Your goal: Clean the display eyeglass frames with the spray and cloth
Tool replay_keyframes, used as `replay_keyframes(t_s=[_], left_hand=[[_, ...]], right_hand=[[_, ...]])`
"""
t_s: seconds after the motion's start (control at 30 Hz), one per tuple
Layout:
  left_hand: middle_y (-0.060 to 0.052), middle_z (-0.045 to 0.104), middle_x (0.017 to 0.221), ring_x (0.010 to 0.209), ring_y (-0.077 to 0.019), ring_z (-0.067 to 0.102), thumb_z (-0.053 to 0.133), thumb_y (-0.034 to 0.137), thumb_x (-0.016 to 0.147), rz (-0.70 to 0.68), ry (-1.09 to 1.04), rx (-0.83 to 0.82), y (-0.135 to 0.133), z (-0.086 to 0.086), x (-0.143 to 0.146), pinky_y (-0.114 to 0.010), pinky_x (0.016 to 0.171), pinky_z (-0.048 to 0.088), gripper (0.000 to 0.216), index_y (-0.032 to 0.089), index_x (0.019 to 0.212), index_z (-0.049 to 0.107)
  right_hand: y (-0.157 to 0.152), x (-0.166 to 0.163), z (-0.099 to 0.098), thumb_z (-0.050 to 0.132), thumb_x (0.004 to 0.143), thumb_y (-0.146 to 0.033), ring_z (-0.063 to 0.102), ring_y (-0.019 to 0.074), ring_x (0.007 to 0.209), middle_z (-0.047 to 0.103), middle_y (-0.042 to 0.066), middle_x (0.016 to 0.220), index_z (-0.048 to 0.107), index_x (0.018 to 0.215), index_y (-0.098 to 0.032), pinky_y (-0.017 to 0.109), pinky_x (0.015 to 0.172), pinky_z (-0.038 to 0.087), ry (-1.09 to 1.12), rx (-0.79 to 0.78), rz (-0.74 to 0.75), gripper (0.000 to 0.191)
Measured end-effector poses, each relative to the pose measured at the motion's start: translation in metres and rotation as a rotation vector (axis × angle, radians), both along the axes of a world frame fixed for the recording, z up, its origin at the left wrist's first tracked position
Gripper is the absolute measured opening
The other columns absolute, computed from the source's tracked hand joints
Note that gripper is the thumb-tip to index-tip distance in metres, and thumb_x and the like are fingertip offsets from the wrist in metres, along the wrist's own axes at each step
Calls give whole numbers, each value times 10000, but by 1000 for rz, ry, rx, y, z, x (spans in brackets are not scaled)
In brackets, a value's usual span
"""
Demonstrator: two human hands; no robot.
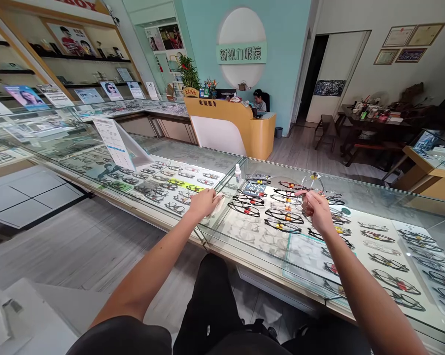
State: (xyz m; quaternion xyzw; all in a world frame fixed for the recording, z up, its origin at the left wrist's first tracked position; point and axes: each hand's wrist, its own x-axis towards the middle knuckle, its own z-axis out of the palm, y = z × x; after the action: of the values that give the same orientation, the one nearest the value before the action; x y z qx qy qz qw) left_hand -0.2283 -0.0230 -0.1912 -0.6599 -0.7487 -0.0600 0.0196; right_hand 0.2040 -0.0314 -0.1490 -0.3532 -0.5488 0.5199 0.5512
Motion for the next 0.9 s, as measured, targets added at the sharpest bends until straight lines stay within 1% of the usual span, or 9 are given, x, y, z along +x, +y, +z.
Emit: replay_keyframes(t_s=[0.07,0.13,0.27,0.4,0.5,0.57,0.63,0.77,0.9], left_hand=[[-164,713,1125,1059,-349,688,482,646,1008,-22,0,10,0,-1,1,-386,800,491,493,197,1071,675],[-156,712,1101,1052,-349,693,515,662,990,-29,9,23,2,-1,3,-385,804,490,489,200,1040,666],[-164,718,1125,1092,-349,688,547,568,987,-31,15,25,10,3,9,-391,854,492,387,200,1004,668],[-161,750,1094,1055,-342,704,592,497,950,-42,-23,-26,23,6,16,-391,876,491,307,207,960,691],[-167,768,1014,1015,-348,716,594,405,919,-10,-72,-61,32,7,18,-392,859,488,233,202,880,700],[-160,774,979,998,-345,716,599,382,890,27,-121,-70,36,7,17,-385,841,487,207,204,858,701],[-137,774,936,948,-324,716,583,388,882,68,-190,-77,37,8,13,-370,803,488,210,215,851,698],[-102,747,851,802,-264,699,465,398,937,147,-357,-61,34,16,-5,-335,714,485,292,216,853,676],[-117,724,896,777,-244,666,364,349,975,222,-455,58,26,35,-23,-328,694,496,322,182,938,637]], right_hand=[[-1,-1,2,758,865,-660,212,83,516,324,-66,613,651,736,-196,276,483,131,-7,-6,4,493],[-2,-2,2,753,863,-660,203,86,510,307,-74,586,677,777,-194,274,481,125,-21,-11,8,480],[-4,-3,4,743,862,-659,205,85,502,315,-77,578,739,887,-174,266,476,124,-45,-18,-1,485],[-5,-3,6,735,865,-663,219,87,495,345,-69,560,750,883,-172,263,470,132,-56,-4,-15,491],[-6,-3,8,728,868,-662,232,89,487,365,-62,550,746,854,-176,265,459,146,-67,16,-16,487],[-7,-3,9,721,874,-664,248,92,483,369,-60,548,744,847,-177,265,455,160,-79,27,-13,488],[-8,-2,10,712,882,-667,257,95,482,374,-58,546,739,840,-180,266,455,169,-87,32,-9,490],[-8,-2,11,703,890,-661,271,104,489,392,-46,546,713,783,-193,275,456,169,-77,41,-1,480],[-8,-2,11,701,894,-647,305,117,513,385,-40,562,704,755,-198,283,470,195,-59,61,1,471]])
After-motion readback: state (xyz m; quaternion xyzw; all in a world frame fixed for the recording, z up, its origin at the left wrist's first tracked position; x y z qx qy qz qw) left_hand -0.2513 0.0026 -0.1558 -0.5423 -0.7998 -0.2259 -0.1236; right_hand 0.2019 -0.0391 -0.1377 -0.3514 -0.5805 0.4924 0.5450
